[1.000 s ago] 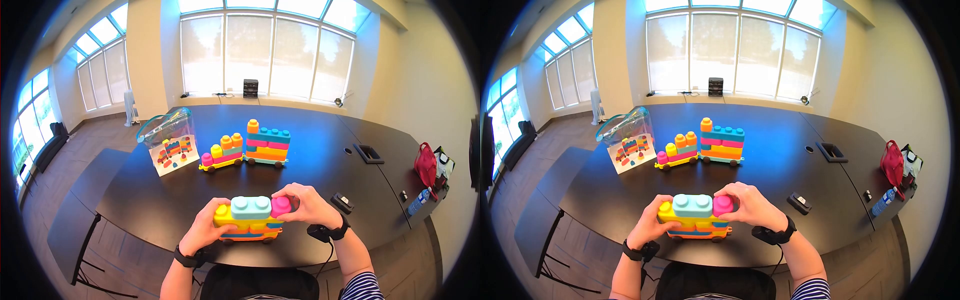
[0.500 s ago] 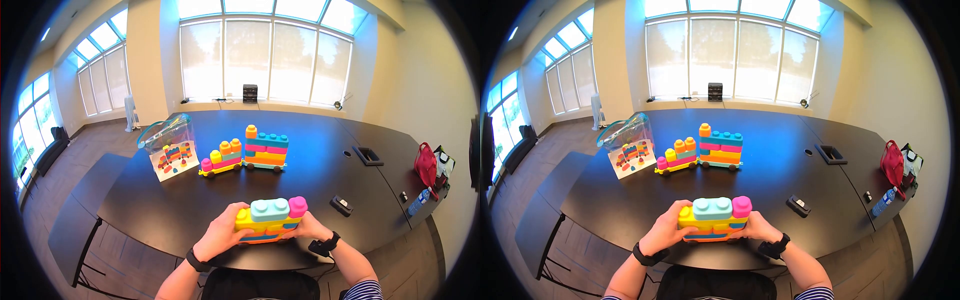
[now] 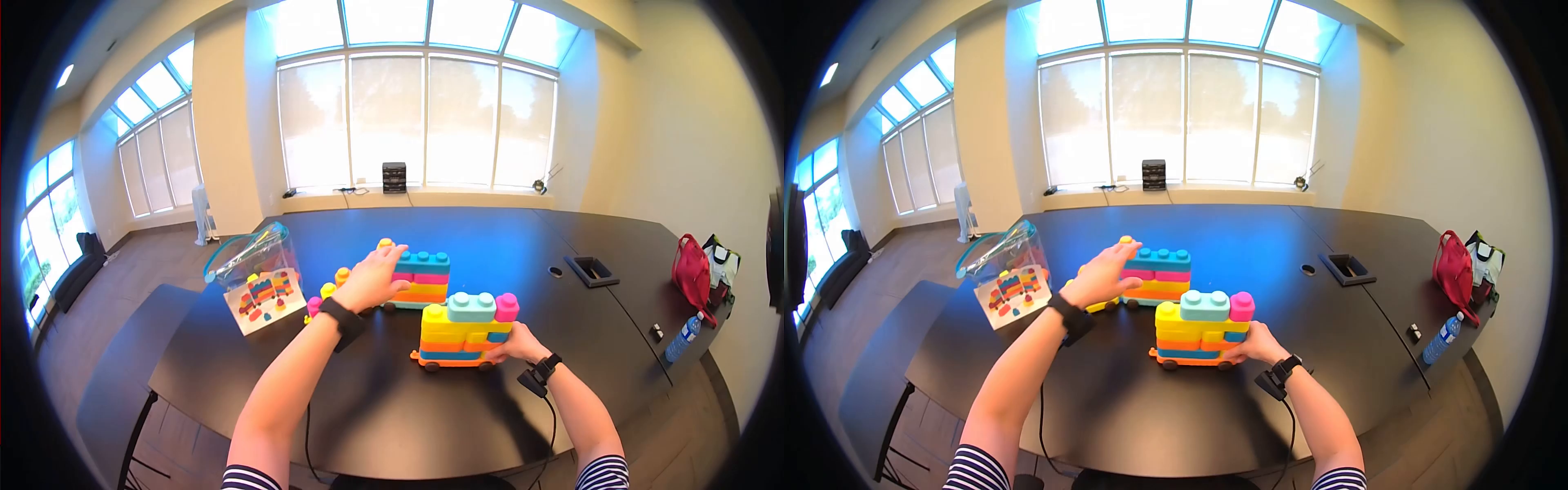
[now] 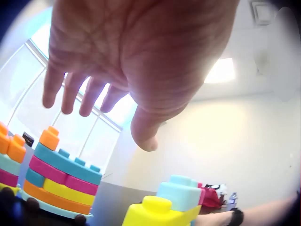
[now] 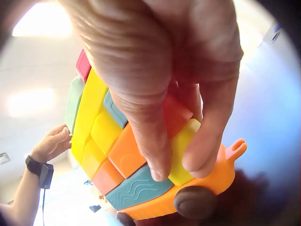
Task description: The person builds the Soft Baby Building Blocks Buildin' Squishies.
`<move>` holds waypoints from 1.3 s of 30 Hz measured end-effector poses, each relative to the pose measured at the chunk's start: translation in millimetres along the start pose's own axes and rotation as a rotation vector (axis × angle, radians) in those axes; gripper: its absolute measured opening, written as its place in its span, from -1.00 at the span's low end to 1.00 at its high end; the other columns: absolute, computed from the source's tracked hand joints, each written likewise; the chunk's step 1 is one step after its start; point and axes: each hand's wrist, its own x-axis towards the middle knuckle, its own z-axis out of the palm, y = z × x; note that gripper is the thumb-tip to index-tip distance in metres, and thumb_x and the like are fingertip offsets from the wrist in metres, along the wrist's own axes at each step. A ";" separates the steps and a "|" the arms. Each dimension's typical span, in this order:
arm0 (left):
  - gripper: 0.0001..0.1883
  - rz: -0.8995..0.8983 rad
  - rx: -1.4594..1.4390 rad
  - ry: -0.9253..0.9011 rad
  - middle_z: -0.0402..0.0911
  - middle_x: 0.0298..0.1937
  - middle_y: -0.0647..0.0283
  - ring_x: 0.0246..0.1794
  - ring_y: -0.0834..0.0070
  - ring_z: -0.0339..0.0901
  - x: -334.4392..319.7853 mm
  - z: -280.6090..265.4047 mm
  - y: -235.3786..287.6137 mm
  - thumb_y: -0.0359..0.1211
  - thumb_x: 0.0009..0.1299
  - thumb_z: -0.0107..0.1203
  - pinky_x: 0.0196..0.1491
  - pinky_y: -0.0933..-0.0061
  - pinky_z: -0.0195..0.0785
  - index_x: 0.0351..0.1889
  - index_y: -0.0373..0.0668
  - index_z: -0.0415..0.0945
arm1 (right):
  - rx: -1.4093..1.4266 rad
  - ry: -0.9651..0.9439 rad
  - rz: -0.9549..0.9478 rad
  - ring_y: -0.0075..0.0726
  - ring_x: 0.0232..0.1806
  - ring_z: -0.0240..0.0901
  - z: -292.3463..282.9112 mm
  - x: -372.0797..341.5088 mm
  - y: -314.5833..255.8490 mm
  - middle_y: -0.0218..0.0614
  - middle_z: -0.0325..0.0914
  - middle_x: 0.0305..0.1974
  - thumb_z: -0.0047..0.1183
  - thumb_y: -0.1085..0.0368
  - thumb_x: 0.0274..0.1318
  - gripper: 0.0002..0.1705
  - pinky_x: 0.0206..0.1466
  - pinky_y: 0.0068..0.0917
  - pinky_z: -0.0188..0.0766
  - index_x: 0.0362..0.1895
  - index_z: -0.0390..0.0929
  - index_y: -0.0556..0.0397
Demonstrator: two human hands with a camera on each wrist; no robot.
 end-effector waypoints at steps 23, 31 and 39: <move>-0.13 -0.240 0.015 -0.269 0.79 0.17 0.10 0.22 0.09 0.71 129.4 80.9 -57.9 -0.18 -0.10 0.72 0.27 0.12 0.55 0.28 -0.07 0.67 | 0.002 0.318 0.179 -0.22 -0.30 0.84 -59.2 61.7 27.2 -0.13 0.80 -0.20 0.57 0.55 -0.13 -0.49 -0.28 -0.32 0.87 -0.02 0.67 0.36; -0.11 -0.191 0.047 -0.249 0.77 0.18 0.06 0.24 0.07 0.69 128.3 86.6 -63.5 -0.12 -0.09 0.71 0.29 0.13 0.54 0.28 -0.10 0.66 | 0.019 0.313 0.157 -0.20 -0.26 0.83 -43.1 77.0 27.4 -0.13 0.79 -0.15 0.54 0.57 -0.07 -0.51 -0.26 -0.32 0.89 0.02 0.68 0.36; -0.05 -0.225 0.180 -0.318 0.76 0.22 0.17 0.36 0.10 0.62 134.6 105.4 -57.2 -0.15 -0.09 0.73 0.49 -0.13 0.27 0.37 0.02 0.62 | -0.035 0.300 0.152 -0.25 -0.27 0.83 -42.0 79.7 25.3 -0.14 0.80 -0.16 0.56 0.52 -0.08 -0.50 -0.28 -0.34 0.86 0.01 0.70 0.34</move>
